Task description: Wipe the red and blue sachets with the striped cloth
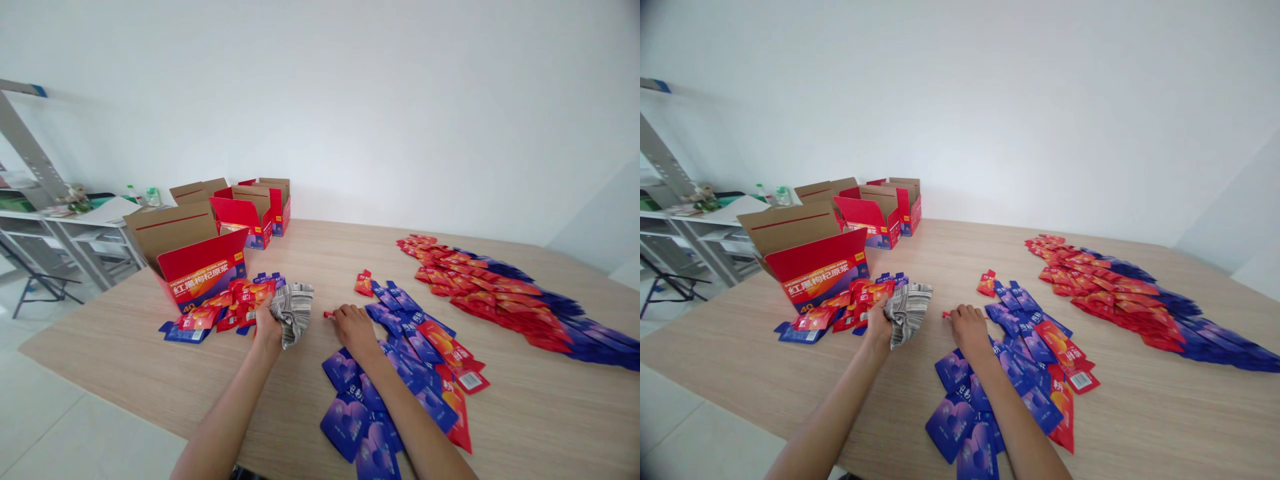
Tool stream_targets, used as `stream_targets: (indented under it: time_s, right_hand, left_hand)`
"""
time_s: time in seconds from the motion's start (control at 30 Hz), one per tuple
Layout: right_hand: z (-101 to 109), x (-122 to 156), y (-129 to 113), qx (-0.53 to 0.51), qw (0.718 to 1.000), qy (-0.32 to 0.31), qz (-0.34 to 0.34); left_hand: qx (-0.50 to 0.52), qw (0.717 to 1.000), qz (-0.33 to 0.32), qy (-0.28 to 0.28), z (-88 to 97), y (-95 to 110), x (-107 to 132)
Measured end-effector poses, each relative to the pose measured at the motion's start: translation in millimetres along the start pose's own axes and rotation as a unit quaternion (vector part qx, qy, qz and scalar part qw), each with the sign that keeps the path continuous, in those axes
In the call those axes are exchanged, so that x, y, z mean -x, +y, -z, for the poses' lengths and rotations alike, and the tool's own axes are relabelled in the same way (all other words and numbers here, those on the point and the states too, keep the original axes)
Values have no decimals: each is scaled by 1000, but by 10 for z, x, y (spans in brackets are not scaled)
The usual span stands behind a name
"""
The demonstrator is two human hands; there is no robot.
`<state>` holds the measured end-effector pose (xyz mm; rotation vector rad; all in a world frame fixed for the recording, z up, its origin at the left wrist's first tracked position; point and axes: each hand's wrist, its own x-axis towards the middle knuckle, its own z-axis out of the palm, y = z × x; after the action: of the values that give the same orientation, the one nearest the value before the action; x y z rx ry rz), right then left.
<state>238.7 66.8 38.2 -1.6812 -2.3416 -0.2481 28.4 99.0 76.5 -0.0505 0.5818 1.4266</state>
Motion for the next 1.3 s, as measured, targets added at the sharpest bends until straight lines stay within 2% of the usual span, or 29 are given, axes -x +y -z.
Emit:
stream_targets:
  time_s: [0.1,0.23,0.3,0.47,0.63,0.77,0.87,0.97,1.03,1.1,1.2,1.3]
  right_hand:
    - [25,18,30,-10,1000,12,-9]
    - [65,43,86,-23,997,59,-54]
    - [82,50,115,-34,989,106,-94]
    - [88,54,159,-115,938,286,-160]
    - [74,28,184,-188,889,377,-181]
    - [126,6,147,-262,853,421,-165]
    - [203,26,39,-327,850,402,-93]
    - [254,74,-85,-401,858,321,35]
    - [253,98,-137,-427,859,268,85]
    - [224,101,-154,-441,861,234,98]
    - [148,76,-159,-448,864,216,77]
    - [74,58,-211,-388,894,221,20]
  left_hand:
    - [8,999,11,30,-88,-96,113]
    - [5,998,55,18,-140,-254,227]
    - [-6,997,77,11,-128,-320,253]
    - [-19,995,93,-22,-77,-370,266]
    - [-17,994,86,-64,-51,-371,272]
    - [-43,987,121,-94,-27,-430,309]
    - [-64,979,152,-116,-39,-468,369]
    - [-66,973,163,-150,-68,-466,418]
    - [-55,970,157,-177,-77,-439,412]
    - [-43,967,149,-204,-68,-398,375]
    - [-36,962,145,-230,-42,-339,311]
    - [-27,964,132,-231,-36,-321,302]
